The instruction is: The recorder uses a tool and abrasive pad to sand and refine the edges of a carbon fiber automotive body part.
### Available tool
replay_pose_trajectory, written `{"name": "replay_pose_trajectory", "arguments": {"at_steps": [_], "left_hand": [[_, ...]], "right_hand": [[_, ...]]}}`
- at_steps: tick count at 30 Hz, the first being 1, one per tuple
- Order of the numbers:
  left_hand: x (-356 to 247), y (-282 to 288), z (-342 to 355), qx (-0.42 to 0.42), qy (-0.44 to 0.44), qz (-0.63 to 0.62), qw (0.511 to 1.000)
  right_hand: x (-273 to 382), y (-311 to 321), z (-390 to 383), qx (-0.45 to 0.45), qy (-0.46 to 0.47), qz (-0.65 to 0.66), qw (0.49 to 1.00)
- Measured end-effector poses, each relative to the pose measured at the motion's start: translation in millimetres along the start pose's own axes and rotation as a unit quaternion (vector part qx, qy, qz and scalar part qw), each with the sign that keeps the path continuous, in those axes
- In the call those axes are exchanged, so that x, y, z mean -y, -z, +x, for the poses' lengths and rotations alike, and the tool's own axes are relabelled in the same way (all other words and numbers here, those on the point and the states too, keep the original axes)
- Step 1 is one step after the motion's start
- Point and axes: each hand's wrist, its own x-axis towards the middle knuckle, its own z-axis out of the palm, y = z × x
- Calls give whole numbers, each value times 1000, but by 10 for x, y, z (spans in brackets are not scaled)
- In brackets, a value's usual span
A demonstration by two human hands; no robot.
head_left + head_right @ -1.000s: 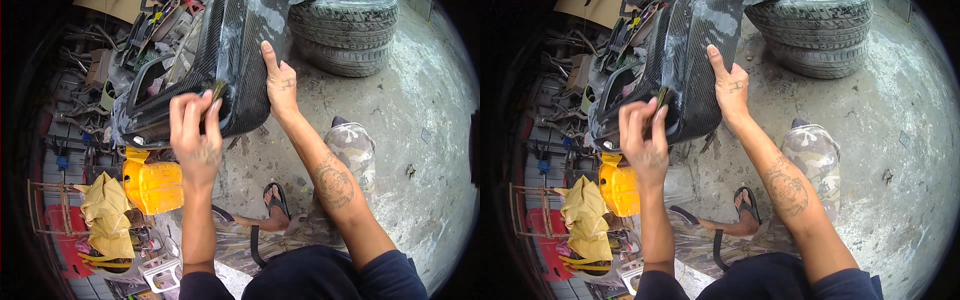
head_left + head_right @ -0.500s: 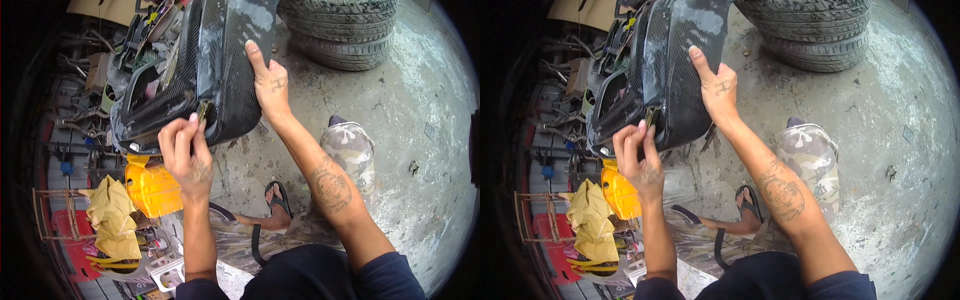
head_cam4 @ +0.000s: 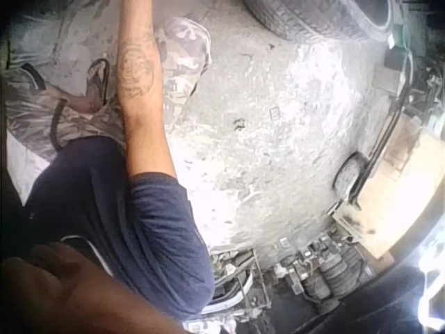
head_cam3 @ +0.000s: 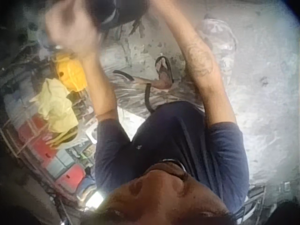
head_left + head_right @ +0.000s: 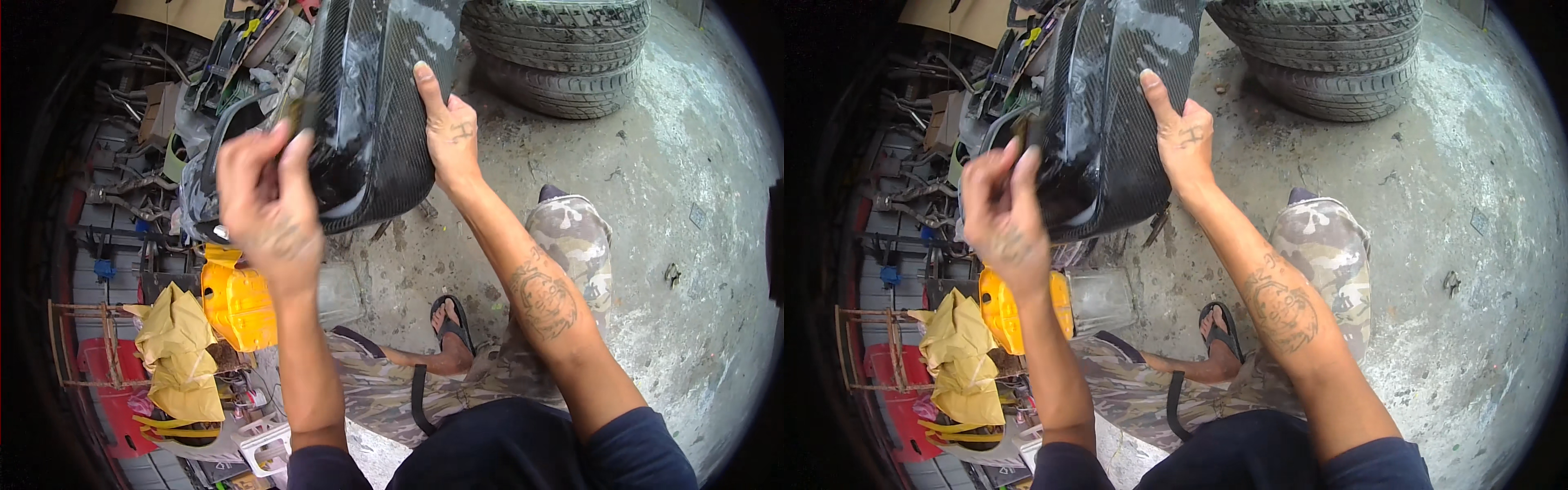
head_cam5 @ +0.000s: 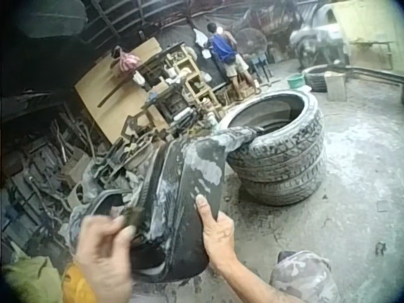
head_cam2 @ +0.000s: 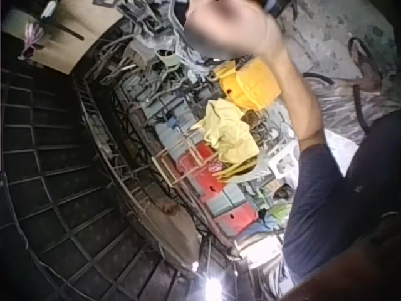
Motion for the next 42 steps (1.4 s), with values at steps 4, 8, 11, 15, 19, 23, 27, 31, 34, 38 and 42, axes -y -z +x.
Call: {"name": "replay_pose_trajectory", "arguments": {"at_steps": [4,8,11,15,19,23,27,31,34,38,42], "left_hand": [[24,351,-494,37,31,45,998],[9,16,-302,65,-73,82,992],[-2,-83,-268,67,-84,88,990],[191,76,-484,43,-96,88,991],[-1,-126,-209,59,-110,83,989],[89,11,-449,51,-84,74,992],[28,-143,-197,48,-113,72,990],[255,93,-552,57,-98,84,990],[149,-86,-183,43,-175,76,981],[160,68,-360,-29,-48,33,998],[294,338,-689,27,-68,61,995]], "right_hand": [[-75,48,34,-14,3,-18,1000],[-27,22,20,-11,1,-27,1000],[55,31,17,23,-8,17,1000],[-22,-25,18,-4,7,-14,1000],[27,43,67,6,-21,-24,999],[43,-47,-70,-14,50,-10,999],[72,18,26,12,-7,-27,1000],[-41,-10,19,-13,33,-11,999],[25,-41,29,9,21,23,999],[222,40,-27,12,8,-68,998],[243,-27,-69,40,6,-65,997]]}}
